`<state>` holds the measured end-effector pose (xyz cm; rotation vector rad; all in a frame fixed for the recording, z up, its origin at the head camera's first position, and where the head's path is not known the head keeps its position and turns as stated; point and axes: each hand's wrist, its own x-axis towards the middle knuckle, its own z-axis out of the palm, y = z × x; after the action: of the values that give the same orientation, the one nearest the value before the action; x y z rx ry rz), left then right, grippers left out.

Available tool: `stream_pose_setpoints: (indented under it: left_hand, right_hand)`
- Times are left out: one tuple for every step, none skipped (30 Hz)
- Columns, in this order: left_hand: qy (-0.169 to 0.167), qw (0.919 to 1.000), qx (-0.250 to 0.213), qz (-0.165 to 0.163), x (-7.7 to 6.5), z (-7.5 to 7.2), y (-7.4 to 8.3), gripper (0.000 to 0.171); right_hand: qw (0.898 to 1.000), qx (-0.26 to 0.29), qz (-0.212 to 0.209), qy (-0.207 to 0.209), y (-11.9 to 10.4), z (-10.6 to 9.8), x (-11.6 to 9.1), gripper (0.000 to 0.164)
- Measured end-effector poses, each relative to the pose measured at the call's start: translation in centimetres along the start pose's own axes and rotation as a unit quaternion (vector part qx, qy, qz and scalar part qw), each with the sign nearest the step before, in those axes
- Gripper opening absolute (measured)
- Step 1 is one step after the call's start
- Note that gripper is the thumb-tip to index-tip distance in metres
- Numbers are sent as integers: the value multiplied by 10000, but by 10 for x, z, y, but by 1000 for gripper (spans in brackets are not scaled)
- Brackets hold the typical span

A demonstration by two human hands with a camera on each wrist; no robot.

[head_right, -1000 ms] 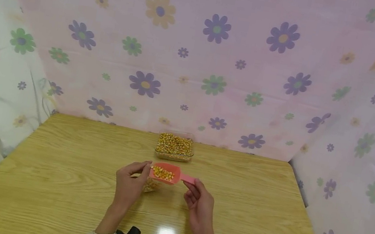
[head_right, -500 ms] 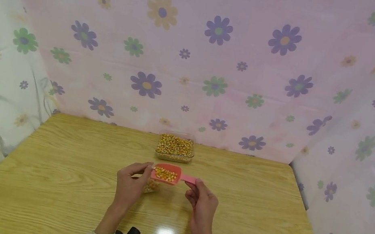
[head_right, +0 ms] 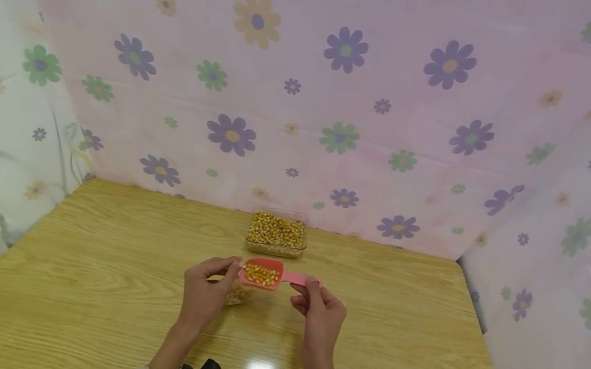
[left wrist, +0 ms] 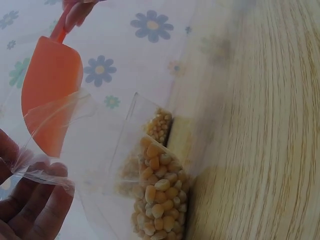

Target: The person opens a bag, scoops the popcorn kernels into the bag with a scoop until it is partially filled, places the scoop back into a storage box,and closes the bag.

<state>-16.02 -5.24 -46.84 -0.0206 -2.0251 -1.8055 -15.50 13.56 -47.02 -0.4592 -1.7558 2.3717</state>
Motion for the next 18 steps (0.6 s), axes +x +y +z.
stream_pose_setpoints:
  left_hand:
    - [10,10000,40,-16,1,1,-4,14]
    - [25,10000,85,-40,1,1,-9,14]
    - [37,9999,113,-65,2,2,-13,14]
    - [46,9999,134,-78,2,3,-17,14]
    - [61,9998,159,-80,3,3,-21,15]
    - [60,9998,152,-72,3,3,-24,15]
    - [55,9999,124,-53,4,3,-26,15]
    - [47,9999,100,-28,4,3,-27,15]
    - [38,10000,61,-1,4,2,-28,15]
    - [42,10000,29,14,4,2,-28,15]
    - [43,10000,26,-14,4,3,-28,15]
    - [39,10000,0,10,3,2,-24,15]
    - [39,10000,-4,-5,3,2,-19,15]
    - [45,10000,10,-24,2,2,-14,15]
    - [60,10000,29,-47,2,2,-10,15]
    - [79,9999,65,-75,1,2,-7,15]
    - [88,9999,96,-90,1,2,-5,15]
    - [97,9999,97,-70,1,2,-4,15]
  right_hand:
    - [9999,-101,-84,19,-1,1,-1,30]
    - [9996,-206,-170,30,-2,2,-2,31]
    - [9992,-311,-257,29,-4,4,-3,32]
    - [9985,-423,-338,17,-5,5,-3,32]
    - [9977,-526,-415,-26,-6,6,-4,32]
    - [9970,-608,-480,-59,-7,8,-4,31]
    - [9961,-683,-547,-92,-9,9,-4,30]
    - [9953,-742,-608,-126,-10,10,-4,29]
    - [9942,-830,-667,-164,-11,10,-5,28]
    - [9931,-905,-721,-199,-12,11,-5,28]
    - [9918,-990,-782,-220,-14,12,-5,27]
    - [9902,-1092,-844,-230,-15,13,-6,27]
    - [9883,-1180,-929,-251,-17,13,-7,26]
    - [9862,-1283,-1013,-267,-18,14,-8,26]
    - [9839,-1383,-1095,-293,-20,15,-10,25]
    - [9819,-1446,-1177,-327,-22,16,-11,25]
    - [9797,-1507,-1268,-362,-23,17,-13,24]
    - [9779,-1542,-1354,-403,-25,18,-15,23]
